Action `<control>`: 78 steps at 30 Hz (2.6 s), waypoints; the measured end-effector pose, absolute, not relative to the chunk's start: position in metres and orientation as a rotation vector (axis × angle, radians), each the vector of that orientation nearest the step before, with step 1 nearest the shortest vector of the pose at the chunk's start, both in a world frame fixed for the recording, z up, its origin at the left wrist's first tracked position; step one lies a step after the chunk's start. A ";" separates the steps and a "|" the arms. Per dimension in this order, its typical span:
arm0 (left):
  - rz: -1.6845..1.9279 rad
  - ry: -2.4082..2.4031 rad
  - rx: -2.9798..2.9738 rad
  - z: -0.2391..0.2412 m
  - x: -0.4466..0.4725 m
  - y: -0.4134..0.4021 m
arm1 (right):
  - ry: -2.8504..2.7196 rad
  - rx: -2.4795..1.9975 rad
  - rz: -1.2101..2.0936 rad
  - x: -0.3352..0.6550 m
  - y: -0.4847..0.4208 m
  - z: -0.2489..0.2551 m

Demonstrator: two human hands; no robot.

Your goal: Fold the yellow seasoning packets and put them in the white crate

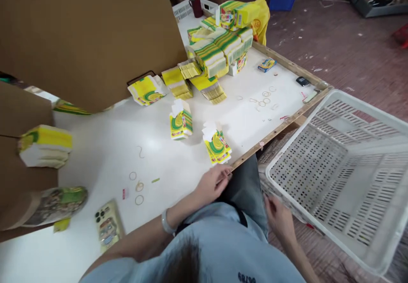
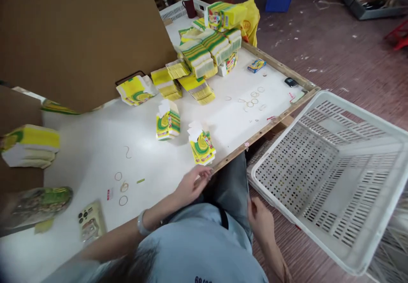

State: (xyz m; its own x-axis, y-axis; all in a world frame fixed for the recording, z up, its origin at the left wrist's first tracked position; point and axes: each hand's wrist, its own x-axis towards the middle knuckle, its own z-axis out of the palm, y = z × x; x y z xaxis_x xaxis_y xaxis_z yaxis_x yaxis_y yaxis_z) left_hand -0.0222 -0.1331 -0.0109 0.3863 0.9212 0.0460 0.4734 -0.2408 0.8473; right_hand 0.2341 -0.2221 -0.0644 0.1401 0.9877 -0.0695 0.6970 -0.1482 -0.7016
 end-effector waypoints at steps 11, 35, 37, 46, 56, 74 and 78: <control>1.187 1.545 1.103 -0.011 -0.098 -0.103 | -2.129 -1.813 1.029 0.130 -0.011 -0.006; 0.849 0.839 1.476 -0.009 -0.050 -0.063 | -1.252 -1.428 0.864 0.090 -0.054 0.008; 0.816 0.893 1.449 -0.007 -0.049 -0.065 | -1.292 -1.437 0.895 0.092 -0.052 0.013; 0.849 1.203 1.085 0.003 -0.047 -0.091 | -0.940 -1.414 1.220 0.085 -0.065 0.007; 0.810 1.004 0.877 -0.003 -0.067 -0.120 | -1.136 -1.290 1.291 0.116 -0.101 -0.004; 0.789 1.154 1.187 0.017 -0.068 -0.102 | -1.353 -1.187 1.657 0.138 -0.104 0.011; 0.746 1.199 1.131 0.017 -0.067 -0.098 | -1.381 -1.229 1.759 0.132 -0.099 0.026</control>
State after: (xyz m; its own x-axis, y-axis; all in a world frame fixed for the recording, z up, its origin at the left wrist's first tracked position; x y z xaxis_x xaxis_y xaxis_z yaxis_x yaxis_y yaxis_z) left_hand -0.0667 -0.0982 0.0167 0.2473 0.9127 -0.3254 0.1116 0.3068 0.9452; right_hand 0.1317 -0.0992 0.0264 -0.4062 0.8608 -0.3068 0.0937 -0.2947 -0.9510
